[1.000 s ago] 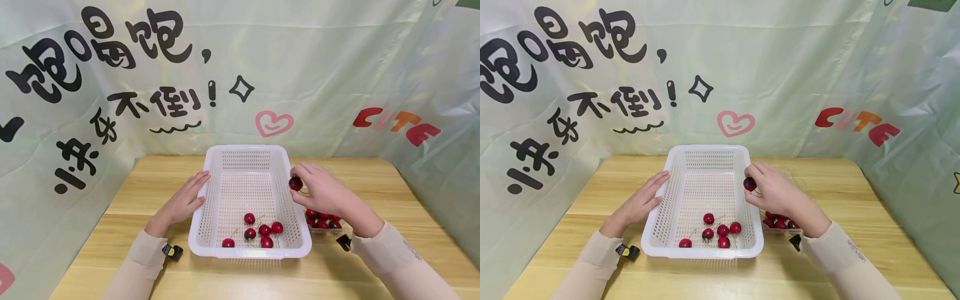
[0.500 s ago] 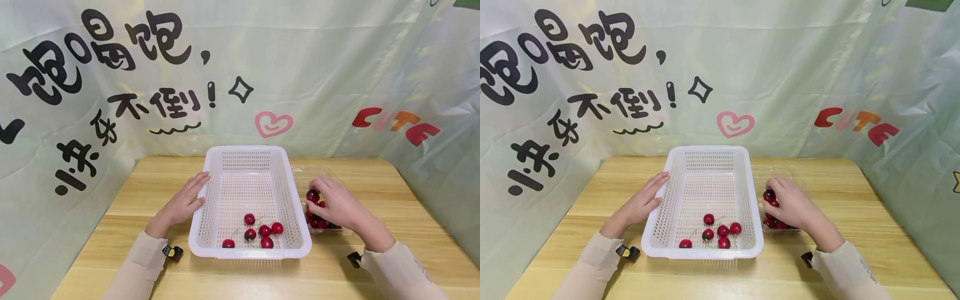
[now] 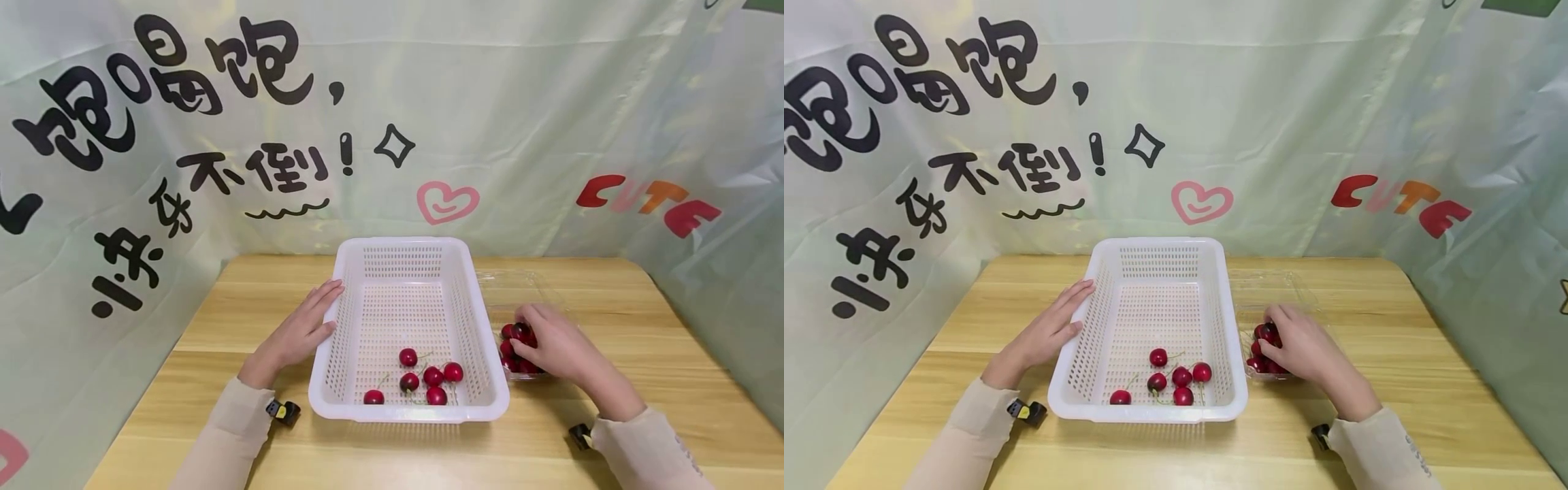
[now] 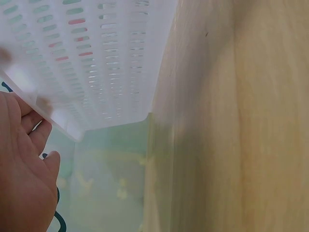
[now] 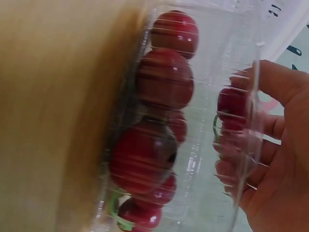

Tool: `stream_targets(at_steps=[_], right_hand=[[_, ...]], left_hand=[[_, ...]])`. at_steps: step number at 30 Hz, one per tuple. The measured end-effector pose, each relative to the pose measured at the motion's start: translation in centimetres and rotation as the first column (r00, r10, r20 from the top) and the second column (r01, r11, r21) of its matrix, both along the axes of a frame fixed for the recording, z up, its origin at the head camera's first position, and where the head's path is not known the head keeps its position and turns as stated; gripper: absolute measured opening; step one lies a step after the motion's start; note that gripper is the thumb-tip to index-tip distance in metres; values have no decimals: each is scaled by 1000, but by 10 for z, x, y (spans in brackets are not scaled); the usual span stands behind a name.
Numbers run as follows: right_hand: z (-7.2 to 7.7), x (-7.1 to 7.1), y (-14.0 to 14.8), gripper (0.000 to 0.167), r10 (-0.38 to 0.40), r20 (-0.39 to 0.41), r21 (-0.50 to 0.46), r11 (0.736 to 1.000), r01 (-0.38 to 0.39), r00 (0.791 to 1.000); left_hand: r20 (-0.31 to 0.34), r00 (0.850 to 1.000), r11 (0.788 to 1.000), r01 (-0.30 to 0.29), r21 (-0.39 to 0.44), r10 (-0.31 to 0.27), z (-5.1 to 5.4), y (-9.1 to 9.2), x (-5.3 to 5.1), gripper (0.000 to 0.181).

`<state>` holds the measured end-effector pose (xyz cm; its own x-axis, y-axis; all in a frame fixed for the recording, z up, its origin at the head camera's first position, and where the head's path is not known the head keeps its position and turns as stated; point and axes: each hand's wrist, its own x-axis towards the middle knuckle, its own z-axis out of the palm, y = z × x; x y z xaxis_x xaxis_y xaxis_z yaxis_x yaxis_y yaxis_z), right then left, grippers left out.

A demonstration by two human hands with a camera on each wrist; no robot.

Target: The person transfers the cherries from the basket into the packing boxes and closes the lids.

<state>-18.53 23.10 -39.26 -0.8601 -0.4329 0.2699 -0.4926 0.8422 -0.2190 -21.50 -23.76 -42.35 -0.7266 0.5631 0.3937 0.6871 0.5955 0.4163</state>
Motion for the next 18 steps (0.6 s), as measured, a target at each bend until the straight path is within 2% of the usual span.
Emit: stream_targets(at_steps=[9,18], right_hand=[[-12,0,5,32,-42,42,16,999,42,998],[-15,1,5,31,-66,63,23,998,64,996]], left_hand=[[-1,1000,1000,-3,3,3,-2,1,-1,60],[7,1000,1000,-4,3,4,0,1,0,60]])
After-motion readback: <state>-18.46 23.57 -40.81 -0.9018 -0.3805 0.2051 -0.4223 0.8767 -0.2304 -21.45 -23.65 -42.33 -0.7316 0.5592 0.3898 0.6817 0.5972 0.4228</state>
